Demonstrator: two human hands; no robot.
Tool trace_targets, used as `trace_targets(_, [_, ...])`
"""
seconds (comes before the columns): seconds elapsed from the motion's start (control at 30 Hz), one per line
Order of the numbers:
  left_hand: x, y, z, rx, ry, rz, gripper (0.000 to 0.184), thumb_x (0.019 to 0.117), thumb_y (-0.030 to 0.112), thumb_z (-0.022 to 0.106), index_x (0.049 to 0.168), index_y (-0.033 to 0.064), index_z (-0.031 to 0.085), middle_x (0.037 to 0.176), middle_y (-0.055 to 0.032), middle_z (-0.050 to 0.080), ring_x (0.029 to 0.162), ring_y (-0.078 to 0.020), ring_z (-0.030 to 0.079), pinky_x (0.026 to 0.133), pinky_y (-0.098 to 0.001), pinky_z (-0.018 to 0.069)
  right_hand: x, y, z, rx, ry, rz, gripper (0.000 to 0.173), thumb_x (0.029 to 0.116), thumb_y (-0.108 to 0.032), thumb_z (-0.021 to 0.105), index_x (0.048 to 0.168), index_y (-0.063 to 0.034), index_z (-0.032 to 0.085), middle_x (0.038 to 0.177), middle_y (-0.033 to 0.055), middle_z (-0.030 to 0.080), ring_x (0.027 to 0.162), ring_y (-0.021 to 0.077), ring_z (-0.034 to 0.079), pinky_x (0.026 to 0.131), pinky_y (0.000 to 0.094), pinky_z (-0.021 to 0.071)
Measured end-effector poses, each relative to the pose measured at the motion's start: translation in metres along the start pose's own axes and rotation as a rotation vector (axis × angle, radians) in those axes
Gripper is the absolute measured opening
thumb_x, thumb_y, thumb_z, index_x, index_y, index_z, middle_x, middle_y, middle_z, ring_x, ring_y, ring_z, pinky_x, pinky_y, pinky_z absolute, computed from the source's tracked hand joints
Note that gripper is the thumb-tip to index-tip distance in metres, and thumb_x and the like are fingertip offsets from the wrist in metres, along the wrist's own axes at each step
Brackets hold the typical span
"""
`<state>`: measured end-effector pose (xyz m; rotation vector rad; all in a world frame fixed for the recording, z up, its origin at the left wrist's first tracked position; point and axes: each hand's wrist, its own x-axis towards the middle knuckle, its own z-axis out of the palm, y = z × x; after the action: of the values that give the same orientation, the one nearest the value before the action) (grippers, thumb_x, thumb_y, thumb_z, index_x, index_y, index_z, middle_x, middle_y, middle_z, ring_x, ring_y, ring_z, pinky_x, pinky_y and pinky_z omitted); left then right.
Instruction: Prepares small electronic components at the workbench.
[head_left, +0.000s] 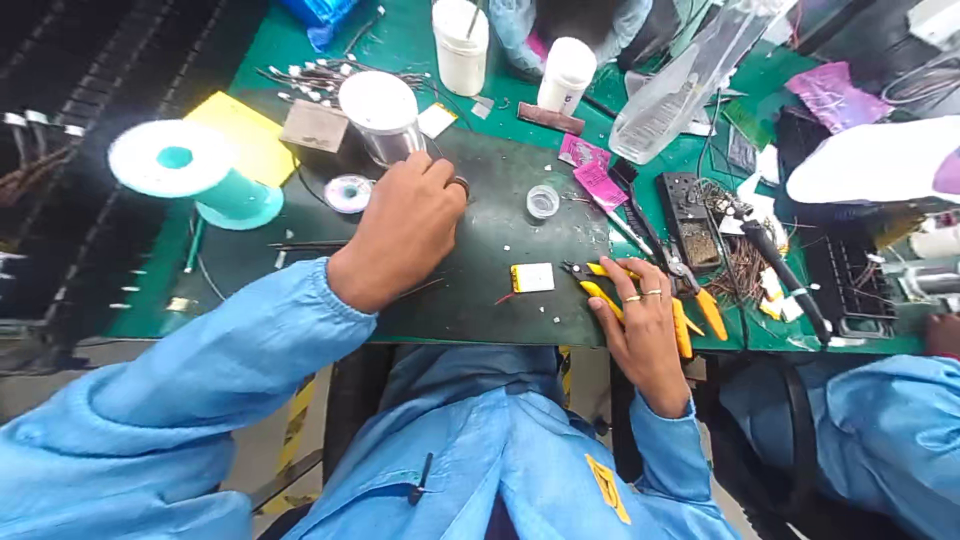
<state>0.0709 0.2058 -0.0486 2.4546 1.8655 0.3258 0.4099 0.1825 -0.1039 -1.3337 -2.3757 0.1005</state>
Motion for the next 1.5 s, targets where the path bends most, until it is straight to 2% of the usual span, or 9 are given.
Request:
trace_targets(0.07, [-0.006, 0.001, -0.003, -0.004, 0.025, 0.006, 0.019, 0.102, 0.006, 0.054, 0.099, -0.0087, 0.066, 0.103, -0.0279, 0.064, 0.103, -0.0491, 0.061, 0.086, -0.0604, 0.0496, -0.001, 0.0, 0.001, 0.0, 0.033, -0.022, 0.049, 0.1081, -0.045, 0.046, 0.143, -0.015, 0.061, 0.133, 0.02, 0.062, 0.135, 0.0374, 0.052, 0.12, 0.058, 0.0321])
trace_targets(0.13, [-0.019, 0.003, -0.012, -0.061, 0.134, 0.049, 0.02, 0.1017, 0.01, 0.054, 0.103, -0.0046, 0.068, 0.103, -0.024, 0.066, 0.101, -0.0452, 0.063, 0.085, -0.0576, 0.0502, 0.002, -0.004, -0.001, 0.035, 0.125, -0.028, 0.046, 0.11, -0.039, 0.043, 0.141, -0.011, 0.062, 0.13, 0.0221, 0.063, 0.131, 0.0381, 0.055, 0.117, 0.0564, 0.0368])
trace_targets(0.27, [-0.047, 0.014, -0.035, -0.316, 0.345, 0.102, 0.022, 0.0996, 0.018, 0.059, 0.11, 0.0044, 0.073, 0.103, -0.0104, 0.072, 0.1, -0.0241, 0.066, 0.088, -0.0402, 0.0537, 0.016, -0.031, -0.021, 0.2, 0.217, -0.08, 0.054, 0.1114, -0.042, 0.032, 0.143, -0.0071, 0.06, 0.126, 0.0194, 0.061, 0.115, 0.0281, 0.06, 0.095, 0.0429, 0.0516])
trace_targets(0.4, [-0.057, 0.026, -0.041, -0.673, 0.359, 0.108, 0.019, 0.0974, 0.016, 0.062, 0.111, 0.0086, 0.073, 0.103, 0.0029, 0.071, 0.093, -0.0042, 0.064, 0.08, -0.0228, 0.0532, 0.032, -0.07, -0.023, 0.335, 0.175, -0.17, 0.063, 0.1046, -0.058, 0.045, 0.129, -0.0046, 0.066, 0.112, 0.017, 0.063, 0.095, 0.0238, 0.065, 0.076, 0.038, 0.057])
trace_targets(0.5, [-0.06, 0.033, -0.04, -0.9, 0.379, 0.117, 0.015, 0.0969, 0.012, 0.064, 0.108, 0.0082, 0.073, 0.101, 0.0049, 0.071, 0.088, -0.0036, 0.063, 0.074, -0.0212, 0.0518, 0.043, -0.088, -0.019, 0.358, 0.159, -0.19, 0.059, 0.1023, -0.057, 0.052, 0.123, -0.0041, 0.066, 0.111, 0.0165, 0.064, 0.094, 0.0231, 0.067, 0.072, 0.0368, 0.0577])
trace_targets(0.77, [-0.062, 0.04, -0.033, -1.224, 0.419, 0.013, 0.012, 0.0964, 0.01, 0.067, 0.107, 0.0064, 0.072, 0.094, 0.0006, 0.071, 0.079, -0.0092, 0.066, 0.071, -0.0242, 0.0577, 0.047, -0.097, -0.012, 0.375, 0.15, -0.15, 0.058, 0.1037, -0.055, 0.051, 0.133, -0.0059, 0.064, 0.123, 0.0155, 0.062, 0.107, 0.0244, 0.063, 0.083, 0.0414, 0.0555])
trace_targets(0.93, [-0.063, 0.04, -0.033, -1.234, 0.412, 0.0, 0.012, 0.0953, 0.01, 0.069, 0.105, 0.0062, 0.075, 0.091, -0.0001, 0.072, 0.077, -0.0095, 0.066, 0.069, -0.0236, 0.0575, 0.047, -0.096, -0.011, 0.405, 0.133, -0.158, 0.058, 0.1051, -0.054, 0.048, 0.133, -0.0056, 0.064, 0.122, 0.0145, 0.065, 0.108, 0.0237, 0.065, 0.085, 0.0417, 0.0563])
trace_targets(1.23, [-0.063, 0.038, -0.033, -1.244, 0.406, -0.012, 0.011, 0.0937, 0.008, 0.071, 0.103, 0.0056, 0.076, 0.089, 0.0, 0.072, 0.075, -0.0093, 0.065, 0.068, -0.0225, 0.0574, 0.046, -0.097, -0.007, 0.438, 0.159, -0.182, 0.053, 0.1063, -0.05, 0.049, 0.119, -0.0037, 0.07, 0.095, 0.0099, 0.067, 0.082, 0.0171, 0.064, 0.067, 0.0348, 0.0538])
trace_targets(1.5, [-0.064, 0.034, -0.03, -1.161, 0.433, -0.011, 0.009, 0.0922, 0.016, 0.073, 0.098, 0.0109, 0.078, 0.09, 0.0022, 0.075, 0.078, -0.0095, 0.069, 0.074, -0.0249, 0.0586, 0.048, -0.103, -0.005, 0.422, 0.171, -0.181, 0.052, 0.1057, -0.049, 0.05, 0.118, -0.004, 0.072, 0.097, 0.011, 0.07, 0.084, 0.0194, 0.067, 0.069, 0.0373, 0.0562])
